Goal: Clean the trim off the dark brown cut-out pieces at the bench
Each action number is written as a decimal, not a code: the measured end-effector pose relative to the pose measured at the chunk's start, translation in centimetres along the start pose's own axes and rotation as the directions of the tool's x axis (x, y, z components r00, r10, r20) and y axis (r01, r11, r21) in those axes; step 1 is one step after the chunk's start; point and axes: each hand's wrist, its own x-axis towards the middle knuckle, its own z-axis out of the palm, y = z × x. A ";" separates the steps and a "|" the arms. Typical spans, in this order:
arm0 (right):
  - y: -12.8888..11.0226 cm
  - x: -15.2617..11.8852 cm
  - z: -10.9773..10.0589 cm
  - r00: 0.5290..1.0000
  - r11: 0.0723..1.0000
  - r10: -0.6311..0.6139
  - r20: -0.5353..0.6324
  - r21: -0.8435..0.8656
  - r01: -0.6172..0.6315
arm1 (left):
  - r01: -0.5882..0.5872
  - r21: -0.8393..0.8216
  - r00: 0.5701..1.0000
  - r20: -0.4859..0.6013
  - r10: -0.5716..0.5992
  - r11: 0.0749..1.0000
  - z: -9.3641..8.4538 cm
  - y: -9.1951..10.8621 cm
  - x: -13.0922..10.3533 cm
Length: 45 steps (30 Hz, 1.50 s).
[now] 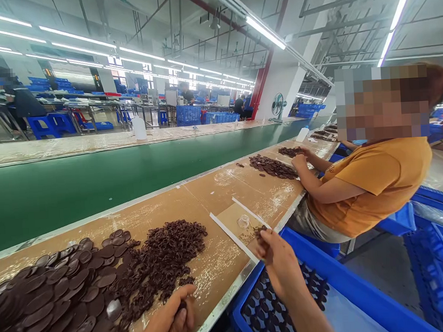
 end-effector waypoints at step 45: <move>8.2 -13.8 8.9 0.924 0.959 0.282 0.259 -0.100 -0.265 | 0.073 0.102 0.982 -0.180 -0.054 0.992 -1.7 2.5 -0.9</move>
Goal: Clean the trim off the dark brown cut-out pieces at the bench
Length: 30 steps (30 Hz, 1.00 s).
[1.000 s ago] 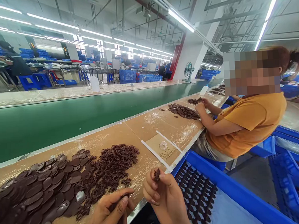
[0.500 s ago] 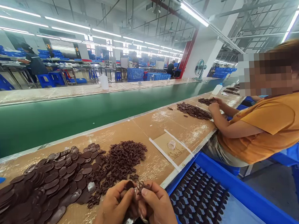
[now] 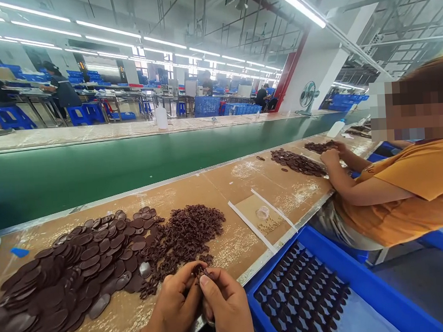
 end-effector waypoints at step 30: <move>0.7 0.8 -0.1 0.996 0.994 0.080 0.036 -0.076 -0.077 | -0.172 0.256 0.984 -0.008 0.180 0.951 -0.3 -0.8 0.3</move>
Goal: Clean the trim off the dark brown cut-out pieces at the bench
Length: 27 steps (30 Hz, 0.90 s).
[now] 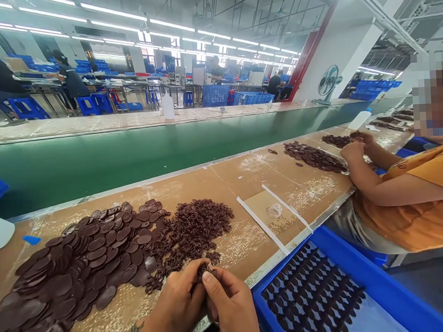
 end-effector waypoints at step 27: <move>0.2 1.3 -1.7 0.986 0.995 0.095 0.134 0.016 -0.098 | -0.218 0.088 0.976 0.024 0.217 0.972 -0.2 -0.6 -0.6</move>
